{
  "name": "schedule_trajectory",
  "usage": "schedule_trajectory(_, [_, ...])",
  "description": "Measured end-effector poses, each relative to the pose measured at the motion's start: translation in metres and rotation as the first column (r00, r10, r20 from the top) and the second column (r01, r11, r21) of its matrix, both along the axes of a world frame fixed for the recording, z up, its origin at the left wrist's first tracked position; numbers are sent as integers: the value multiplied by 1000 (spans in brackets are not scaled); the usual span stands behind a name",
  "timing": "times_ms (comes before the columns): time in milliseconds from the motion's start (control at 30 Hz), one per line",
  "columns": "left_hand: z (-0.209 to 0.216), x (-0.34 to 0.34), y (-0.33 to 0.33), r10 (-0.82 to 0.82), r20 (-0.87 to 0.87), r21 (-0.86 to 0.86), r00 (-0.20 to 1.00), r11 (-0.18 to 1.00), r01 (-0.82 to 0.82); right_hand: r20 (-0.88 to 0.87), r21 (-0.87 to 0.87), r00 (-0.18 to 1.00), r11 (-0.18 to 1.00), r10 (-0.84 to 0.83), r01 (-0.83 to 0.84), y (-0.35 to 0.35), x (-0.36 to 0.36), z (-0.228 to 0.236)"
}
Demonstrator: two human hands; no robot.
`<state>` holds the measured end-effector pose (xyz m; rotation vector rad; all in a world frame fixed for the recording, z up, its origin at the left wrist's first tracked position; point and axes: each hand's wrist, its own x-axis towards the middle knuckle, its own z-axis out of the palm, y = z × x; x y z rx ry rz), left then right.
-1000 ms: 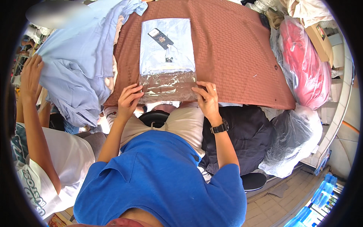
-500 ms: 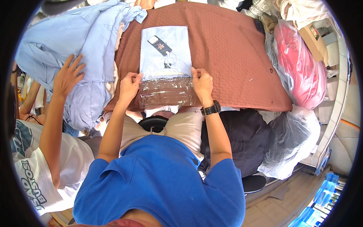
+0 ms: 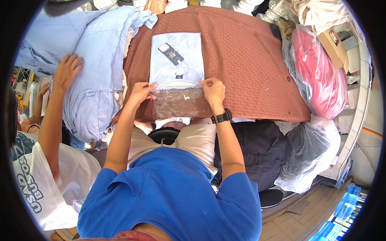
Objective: The person places a folded blue shirt into a clear plastic bag and seals the bag by hand on a table.
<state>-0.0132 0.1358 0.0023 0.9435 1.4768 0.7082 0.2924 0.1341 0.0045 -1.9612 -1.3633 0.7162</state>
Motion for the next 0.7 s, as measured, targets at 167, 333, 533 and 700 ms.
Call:
schedule_trajectory(167, [6, -2, -5, -24, 9, 16, 1000, 1000, 24, -77, 41, 997, 999, 25, -22, 0, 7, -9])
schedule_trajectory(333, [5, -8, -9, -59, 24, 11, 998, 998, 59, -150, 2, 985, 996, 90, -90, -8, 10, 3])
schedule_trajectory(533, [-4, -15, -11, -73, 38, 86, 997, 994, 69, -146, -14, 979, 989, 145, -149, -13, 12, 11])
schedule_trajectory(700, [-2, -12, -14, -77, 27, 123, 997, 990, 73, -110, -46, 982, 986, 155, -160, -13, 18, 1])
